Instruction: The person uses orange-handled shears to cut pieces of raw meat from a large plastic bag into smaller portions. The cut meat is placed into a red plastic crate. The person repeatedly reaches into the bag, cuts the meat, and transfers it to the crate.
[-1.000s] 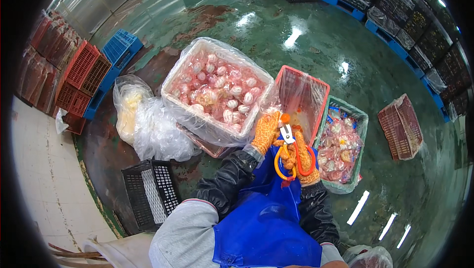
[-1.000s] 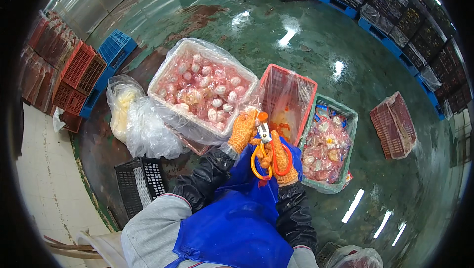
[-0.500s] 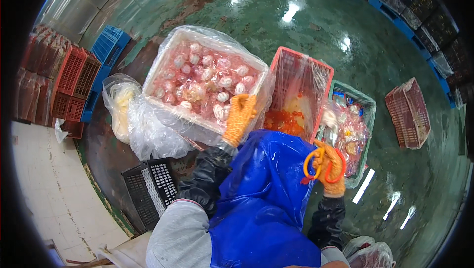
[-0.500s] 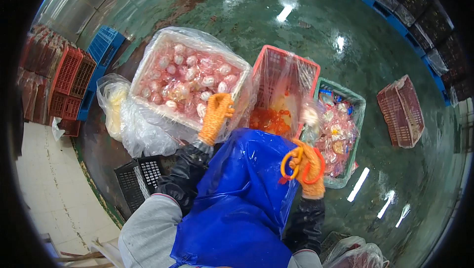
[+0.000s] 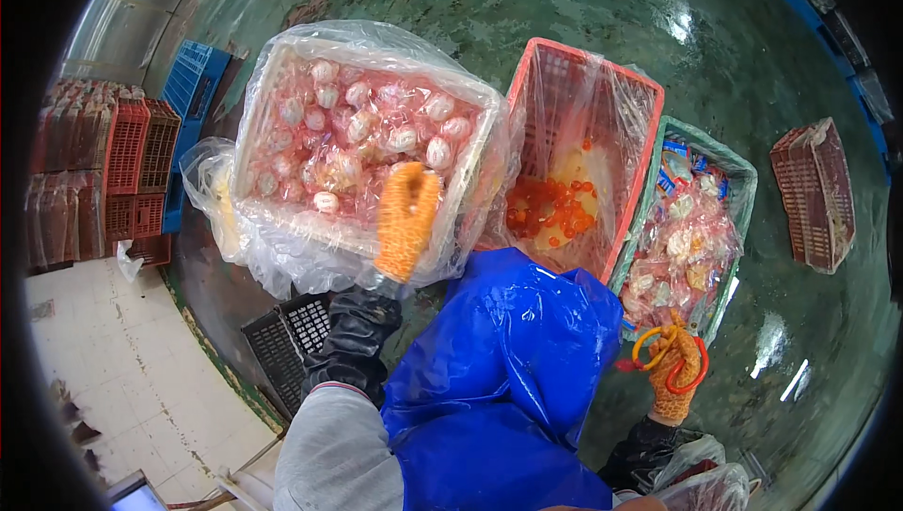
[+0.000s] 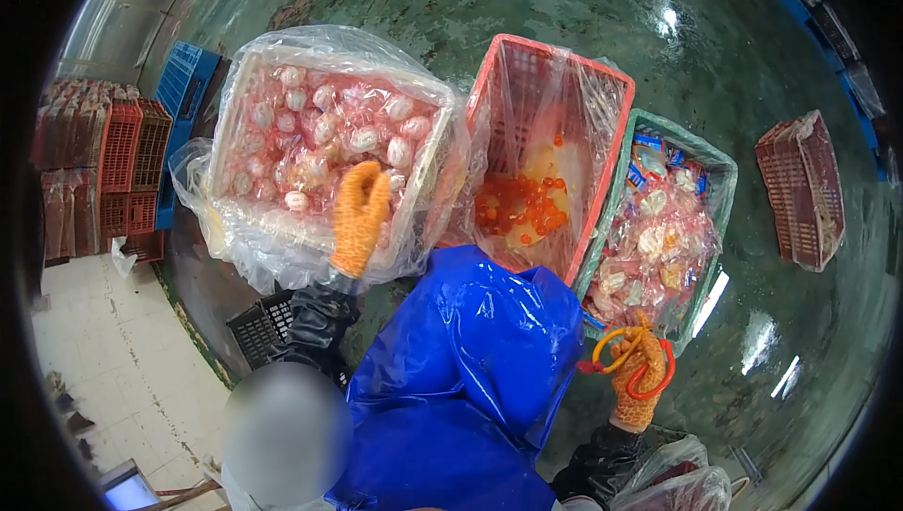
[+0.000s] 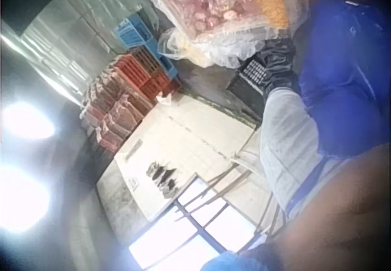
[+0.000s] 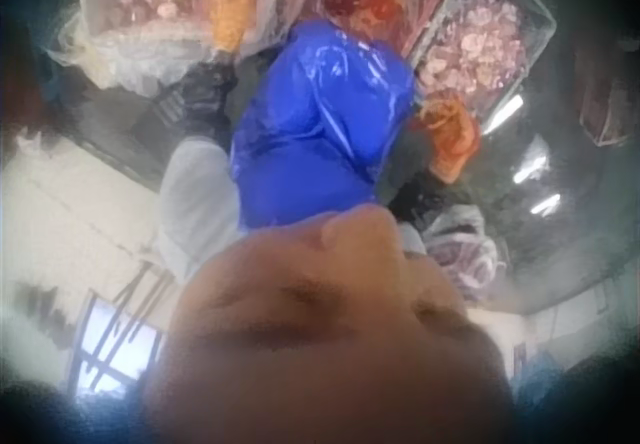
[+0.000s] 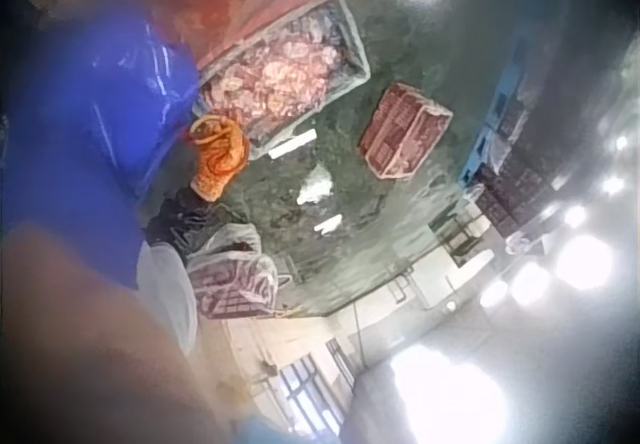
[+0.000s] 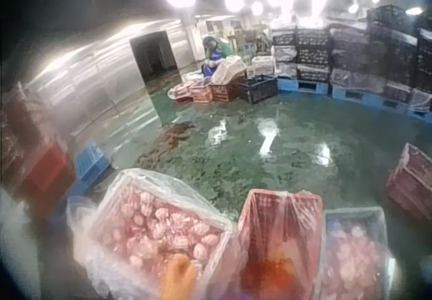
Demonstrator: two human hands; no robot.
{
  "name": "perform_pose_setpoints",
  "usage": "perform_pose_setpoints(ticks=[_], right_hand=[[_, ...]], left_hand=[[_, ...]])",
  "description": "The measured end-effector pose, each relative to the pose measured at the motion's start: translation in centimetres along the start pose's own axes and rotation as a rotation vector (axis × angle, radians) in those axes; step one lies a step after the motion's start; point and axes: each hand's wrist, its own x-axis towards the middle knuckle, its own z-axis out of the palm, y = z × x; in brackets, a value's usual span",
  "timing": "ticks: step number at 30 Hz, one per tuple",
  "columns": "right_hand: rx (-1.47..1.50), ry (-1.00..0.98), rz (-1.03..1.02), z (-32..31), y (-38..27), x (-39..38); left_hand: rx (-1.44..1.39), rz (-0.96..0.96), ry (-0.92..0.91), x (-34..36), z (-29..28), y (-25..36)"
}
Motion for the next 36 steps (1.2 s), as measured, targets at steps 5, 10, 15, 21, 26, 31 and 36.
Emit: perform_pose_setpoints(ticks=[5,10,15,21,26,31,36], right_hand=[[-0.280,0.020,-0.181,0.0,1.0,2.3],[-0.036,-0.003,-0.085,-2.3,0.3,2.8],[0.015,0.158,-0.028,-2.3,-1.4,2.6],[0.084,0.253,0.006,-4.5,-0.6,3.5],[0.164,0.208,0.058,-4.5,0.0,4.3],[0.200,0.188,0.016,-4.1,0.8,3.2],[0.244,0.124,0.008,-3.4,0.2,1.0]], left_hand=[[0.356,0.234,-0.783,0.5,9.6,5.2],[0.792,0.583,-1.136,0.6,22.3,-5.0],[0.849,0.652,-1.262,-1.2,27.3,-14.8],[0.890,0.583,-1.378,-2.9,28.8,-17.7],[0.865,0.560,-1.331,-4.0,28.9,-23.2],[0.567,0.635,-1.091,2.0,27.3,-11.7],[-0.005,0.747,-0.963,4.6,26.5,10.4]])
